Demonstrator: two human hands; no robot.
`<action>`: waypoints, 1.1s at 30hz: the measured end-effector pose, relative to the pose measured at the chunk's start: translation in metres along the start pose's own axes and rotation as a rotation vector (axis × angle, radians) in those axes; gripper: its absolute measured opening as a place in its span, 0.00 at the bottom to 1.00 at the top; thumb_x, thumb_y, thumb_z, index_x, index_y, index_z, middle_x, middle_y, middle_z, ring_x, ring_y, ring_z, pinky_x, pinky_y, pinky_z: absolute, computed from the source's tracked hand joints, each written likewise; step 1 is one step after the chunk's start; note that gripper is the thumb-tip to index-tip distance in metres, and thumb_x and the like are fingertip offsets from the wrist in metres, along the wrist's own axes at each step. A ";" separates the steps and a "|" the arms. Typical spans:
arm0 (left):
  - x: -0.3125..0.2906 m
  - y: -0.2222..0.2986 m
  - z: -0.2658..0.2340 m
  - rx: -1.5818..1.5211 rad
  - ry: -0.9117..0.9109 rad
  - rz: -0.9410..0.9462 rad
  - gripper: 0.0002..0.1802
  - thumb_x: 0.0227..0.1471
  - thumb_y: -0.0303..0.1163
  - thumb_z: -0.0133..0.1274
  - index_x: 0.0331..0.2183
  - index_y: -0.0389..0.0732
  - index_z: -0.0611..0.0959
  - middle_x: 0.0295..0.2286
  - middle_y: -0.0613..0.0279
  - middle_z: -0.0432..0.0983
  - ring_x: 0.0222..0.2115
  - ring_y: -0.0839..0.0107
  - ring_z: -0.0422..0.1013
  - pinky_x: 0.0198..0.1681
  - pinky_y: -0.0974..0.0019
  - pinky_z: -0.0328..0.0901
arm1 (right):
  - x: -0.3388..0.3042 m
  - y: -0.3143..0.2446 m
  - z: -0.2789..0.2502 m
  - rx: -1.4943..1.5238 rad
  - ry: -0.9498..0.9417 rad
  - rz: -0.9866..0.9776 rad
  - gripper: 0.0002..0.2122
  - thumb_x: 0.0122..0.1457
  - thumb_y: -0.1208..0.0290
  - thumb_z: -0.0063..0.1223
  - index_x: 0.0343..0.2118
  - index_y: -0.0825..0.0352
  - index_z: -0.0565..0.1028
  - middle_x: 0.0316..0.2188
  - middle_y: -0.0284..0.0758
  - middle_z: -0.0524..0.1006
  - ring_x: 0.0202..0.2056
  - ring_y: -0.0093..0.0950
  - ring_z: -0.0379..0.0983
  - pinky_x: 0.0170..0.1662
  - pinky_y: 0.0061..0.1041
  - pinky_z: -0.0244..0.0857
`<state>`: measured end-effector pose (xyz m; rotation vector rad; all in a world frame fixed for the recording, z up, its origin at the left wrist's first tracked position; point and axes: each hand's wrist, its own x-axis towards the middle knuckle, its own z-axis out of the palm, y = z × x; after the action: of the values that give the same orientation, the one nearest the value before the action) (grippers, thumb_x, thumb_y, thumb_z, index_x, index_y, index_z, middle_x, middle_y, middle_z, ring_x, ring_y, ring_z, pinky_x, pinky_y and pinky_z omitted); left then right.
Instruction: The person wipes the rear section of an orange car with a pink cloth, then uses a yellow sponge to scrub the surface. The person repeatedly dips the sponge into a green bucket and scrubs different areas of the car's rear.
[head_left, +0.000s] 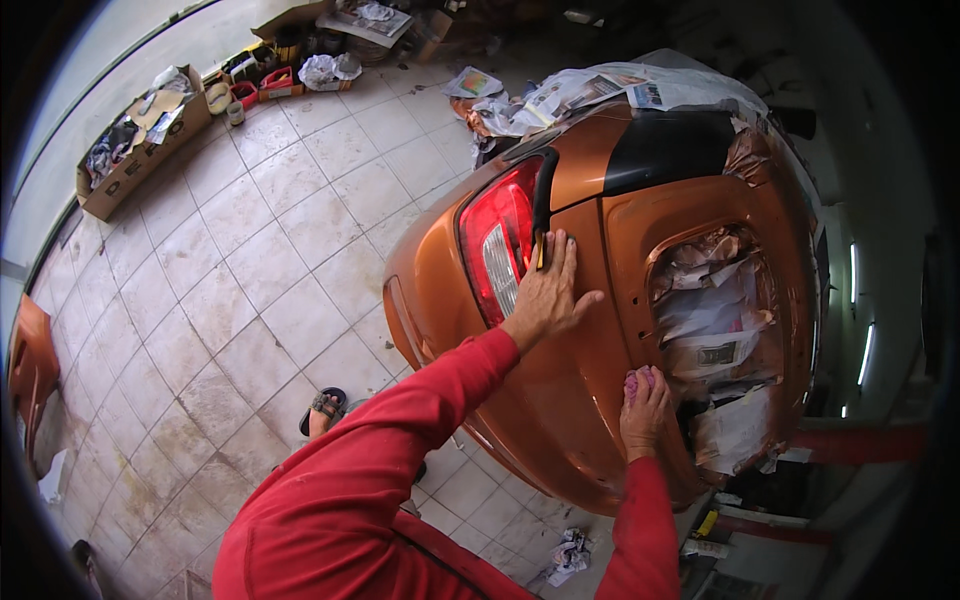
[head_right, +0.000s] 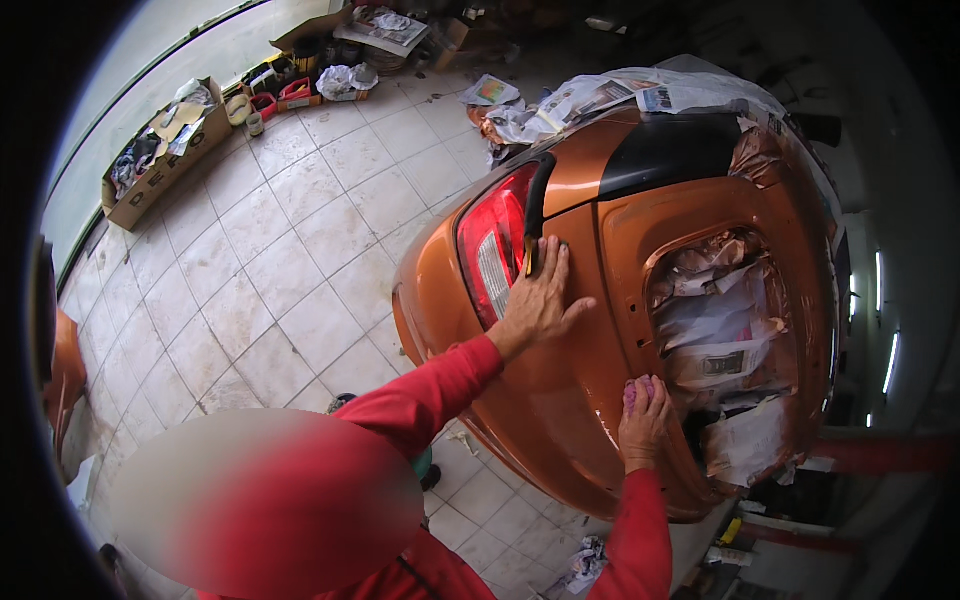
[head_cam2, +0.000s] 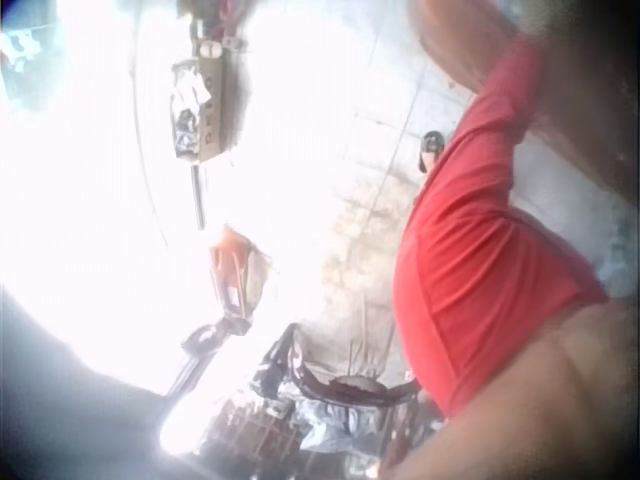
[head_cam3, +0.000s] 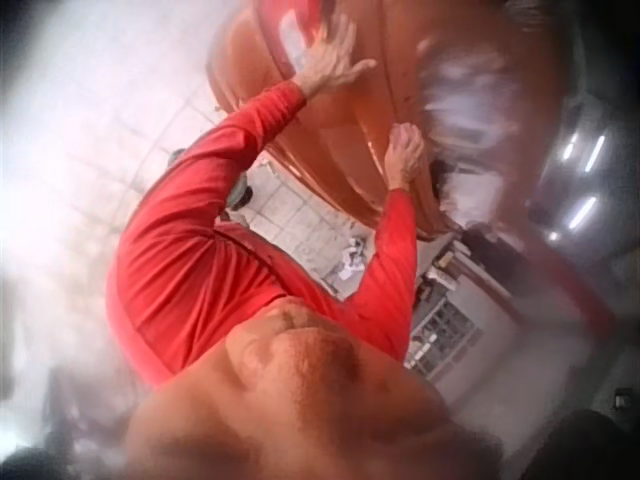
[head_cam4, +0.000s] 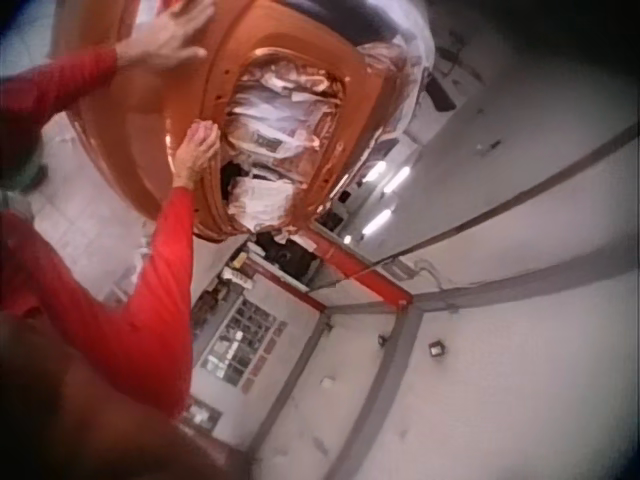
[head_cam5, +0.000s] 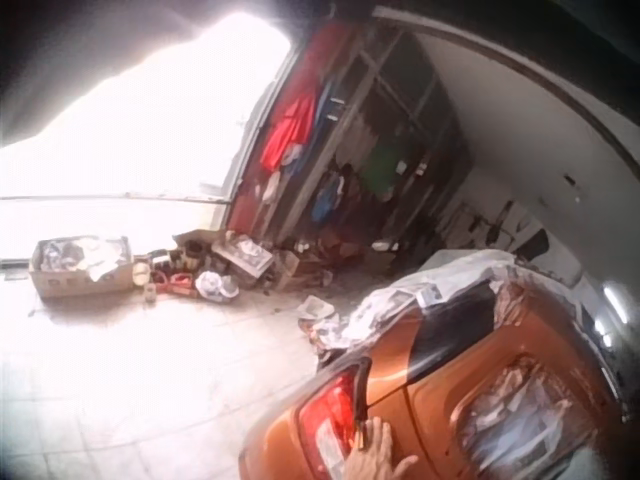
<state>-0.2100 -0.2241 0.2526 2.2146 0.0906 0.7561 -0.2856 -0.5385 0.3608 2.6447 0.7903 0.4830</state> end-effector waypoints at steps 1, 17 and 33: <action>0.022 -0.007 -0.003 0.000 -0.008 -0.023 0.61 0.63 0.72 0.46 0.67 0.18 0.63 0.69 0.23 0.53 0.74 0.36 0.46 0.77 0.49 0.45 | 0.012 -0.002 -0.005 0.059 -0.013 -0.026 0.23 0.64 0.69 0.63 0.62 0.60 0.72 0.63 0.43 0.70 0.63 0.50 0.68 0.67 0.51 0.64; -0.613 -0.390 -0.395 0.626 -0.781 -0.705 0.29 0.56 0.55 0.60 0.23 0.35 0.86 0.24 0.39 0.82 0.29 0.34 0.79 0.37 0.37 0.73 | 0.347 -0.168 0.038 0.212 0.529 -0.051 0.12 0.59 0.55 0.67 0.39 0.55 0.80 0.40 0.32 0.77 0.47 0.38 0.75 0.49 0.44 0.69; -0.525 -0.343 -0.356 -0.156 -0.431 -1.141 0.28 0.52 0.41 0.72 0.45 0.25 0.88 0.32 0.56 0.88 0.31 0.71 0.81 0.37 0.63 0.75 | -0.037 -0.203 0.080 0.718 -0.039 0.208 0.11 0.56 0.65 0.69 0.41 0.53 0.82 0.44 0.32 0.78 0.50 0.40 0.74 0.53 0.44 0.69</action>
<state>-0.7766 0.0939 -0.0596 1.7152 0.9357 -0.3293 -0.3750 -0.4175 0.1985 3.4098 0.7861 0.2137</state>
